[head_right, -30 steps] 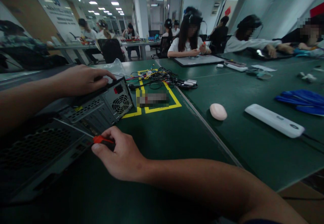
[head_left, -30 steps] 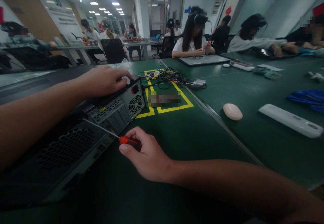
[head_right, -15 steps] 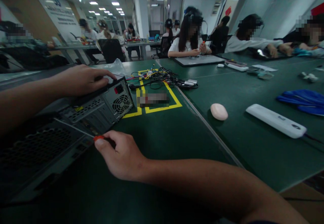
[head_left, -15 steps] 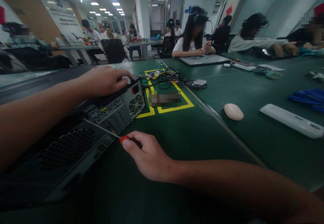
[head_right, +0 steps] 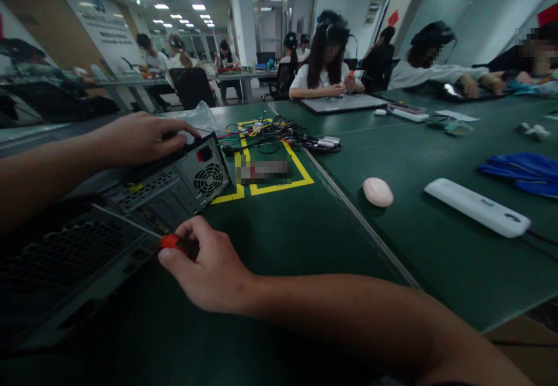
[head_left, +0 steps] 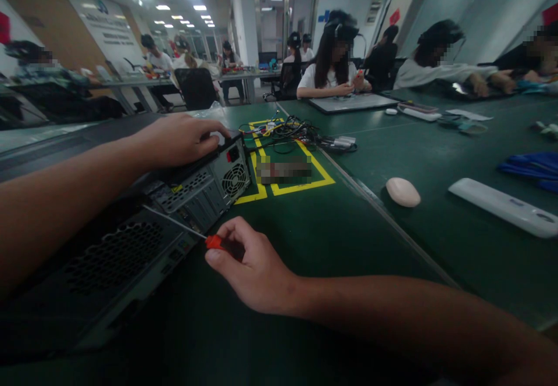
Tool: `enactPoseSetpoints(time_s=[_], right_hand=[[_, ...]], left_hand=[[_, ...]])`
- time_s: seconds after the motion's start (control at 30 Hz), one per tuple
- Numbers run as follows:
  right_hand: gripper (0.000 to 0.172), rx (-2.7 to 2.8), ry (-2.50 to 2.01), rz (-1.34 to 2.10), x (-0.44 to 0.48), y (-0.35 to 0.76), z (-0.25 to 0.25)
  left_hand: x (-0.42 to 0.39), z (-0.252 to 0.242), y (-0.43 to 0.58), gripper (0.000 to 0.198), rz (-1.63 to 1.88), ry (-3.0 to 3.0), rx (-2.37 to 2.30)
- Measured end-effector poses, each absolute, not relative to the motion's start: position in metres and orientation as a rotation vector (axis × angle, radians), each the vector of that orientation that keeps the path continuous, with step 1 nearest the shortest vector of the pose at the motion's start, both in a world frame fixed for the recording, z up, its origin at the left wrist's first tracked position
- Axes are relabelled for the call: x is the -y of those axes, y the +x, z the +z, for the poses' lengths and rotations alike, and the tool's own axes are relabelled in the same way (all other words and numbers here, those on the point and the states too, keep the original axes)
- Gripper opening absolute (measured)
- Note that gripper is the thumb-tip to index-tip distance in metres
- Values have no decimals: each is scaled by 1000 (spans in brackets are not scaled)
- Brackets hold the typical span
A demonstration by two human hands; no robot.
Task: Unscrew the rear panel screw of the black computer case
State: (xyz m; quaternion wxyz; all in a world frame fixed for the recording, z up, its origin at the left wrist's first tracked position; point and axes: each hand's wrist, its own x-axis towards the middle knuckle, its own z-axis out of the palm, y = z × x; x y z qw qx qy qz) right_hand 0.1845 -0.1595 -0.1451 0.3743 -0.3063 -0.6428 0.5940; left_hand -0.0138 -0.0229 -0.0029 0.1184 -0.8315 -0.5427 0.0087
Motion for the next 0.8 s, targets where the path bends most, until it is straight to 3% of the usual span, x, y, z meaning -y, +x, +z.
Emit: enactPoseSetpoints(time_s=[0.8], right_hand=[[22,1634,-775,1516,159,185,-147]], left_hand=[[22,-4,-15,60,22,-2423,1571]])
